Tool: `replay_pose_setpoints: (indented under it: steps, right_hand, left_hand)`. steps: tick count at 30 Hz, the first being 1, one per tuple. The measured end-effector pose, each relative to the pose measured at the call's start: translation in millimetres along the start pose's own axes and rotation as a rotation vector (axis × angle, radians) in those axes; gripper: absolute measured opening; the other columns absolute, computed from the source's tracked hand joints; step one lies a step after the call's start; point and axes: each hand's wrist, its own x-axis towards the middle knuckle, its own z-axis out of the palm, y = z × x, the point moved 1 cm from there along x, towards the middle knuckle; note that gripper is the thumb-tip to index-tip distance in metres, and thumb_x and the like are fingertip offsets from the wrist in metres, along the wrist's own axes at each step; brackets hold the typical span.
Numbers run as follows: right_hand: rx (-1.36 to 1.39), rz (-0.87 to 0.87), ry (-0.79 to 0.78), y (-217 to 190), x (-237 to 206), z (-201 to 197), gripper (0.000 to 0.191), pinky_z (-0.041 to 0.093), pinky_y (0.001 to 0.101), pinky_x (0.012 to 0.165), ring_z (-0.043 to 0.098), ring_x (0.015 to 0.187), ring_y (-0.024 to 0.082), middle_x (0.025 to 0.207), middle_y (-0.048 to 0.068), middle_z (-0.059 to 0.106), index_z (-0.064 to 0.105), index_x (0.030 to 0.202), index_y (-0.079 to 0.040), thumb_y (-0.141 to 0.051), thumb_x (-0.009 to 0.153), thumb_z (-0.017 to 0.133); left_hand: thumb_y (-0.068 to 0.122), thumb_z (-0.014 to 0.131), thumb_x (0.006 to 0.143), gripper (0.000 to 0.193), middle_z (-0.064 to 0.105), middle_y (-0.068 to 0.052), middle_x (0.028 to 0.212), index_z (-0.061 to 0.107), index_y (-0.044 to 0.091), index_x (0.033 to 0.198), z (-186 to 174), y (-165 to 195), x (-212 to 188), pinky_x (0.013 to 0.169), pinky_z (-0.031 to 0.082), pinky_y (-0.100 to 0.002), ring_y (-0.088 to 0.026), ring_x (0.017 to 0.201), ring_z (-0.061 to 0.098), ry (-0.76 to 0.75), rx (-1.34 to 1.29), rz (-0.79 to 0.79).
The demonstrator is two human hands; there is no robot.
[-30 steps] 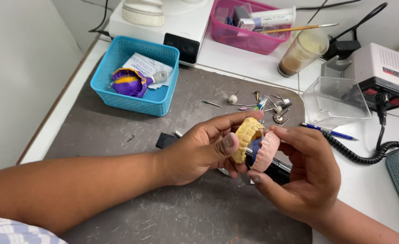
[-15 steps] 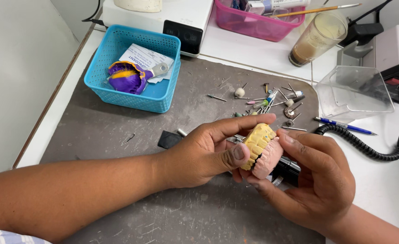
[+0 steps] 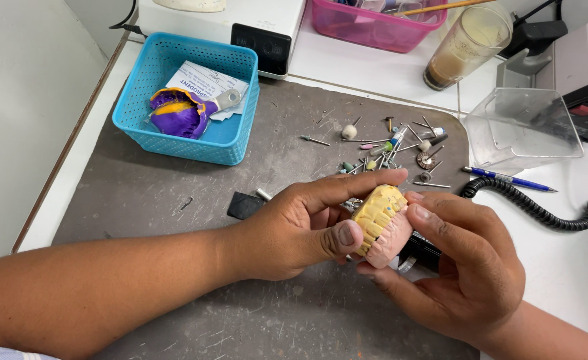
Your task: The person fits a pink denture onto a yellow dental cast, uses a rotary tool to grind a small tooth-shaped piece, and repeatedly checks the fit by seating and removing the denture. They also use a metal probe to adjust the seating of the prosthesis on the cast.
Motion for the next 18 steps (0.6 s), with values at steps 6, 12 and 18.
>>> replay_pose_setpoints:
  steps: [6, 12, 18]
  right_hand:
    - [-0.103, -0.069, 0.032, 0, 0, 0, 0.074, 0.062, 0.0352, 0.089, 0.068, 0.109, 0.027, 0.115, 0.018, 0.058, 0.052, 0.128, 0.000, -0.019, 0.071, 0.095]
    - [-0.118, -0.134, 0.072, 0, -6, 2, 0.068, 0.060, 0.0373, 0.080, 0.070, 0.099, 0.028, 0.105, 0.015, 0.060, 0.056, 0.126, 0.003, -0.017, 0.073, 0.094]
    - [-0.102, -0.198, 0.044, -8, -9, -4, 0.058, 0.059, 0.0357, 0.075, 0.069, 0.093, 0.029, 0.107, 0.018, 0.060, 0.057, 0.122, 0.004, -0.012, 0.076, 0.088]
  left_hand:
    - [0.057, 0.048, 0.110, 0.074, 0.057, -0.014, 0.136, 0.035, 0.010, 0.166, 9, 9, -1, 0.108, 0.056, -0.031, -0.017, 0.121, 0.061, 0.050, 0.397, 0.108]
    - [0.058, 0.049, 0.108, 0.074, 0.057, -0.015, 0.143, 0.033, 0.007, 0.160, 26, 18, -8, 0.113, 0.053, -0.032, -0.020, 0.130, 0.062, 0.093, 0.608, 0.173]
    - [0.039, 0.078, 0.100, 0.067, 0.072, -0.009, 0.121, 0.045, 0.007, 0.149, 36, 16, -8, 0.097, 0.063, -0.030, -0.018, 0.108, 0.076, 0.193, 0.891, 0.285]
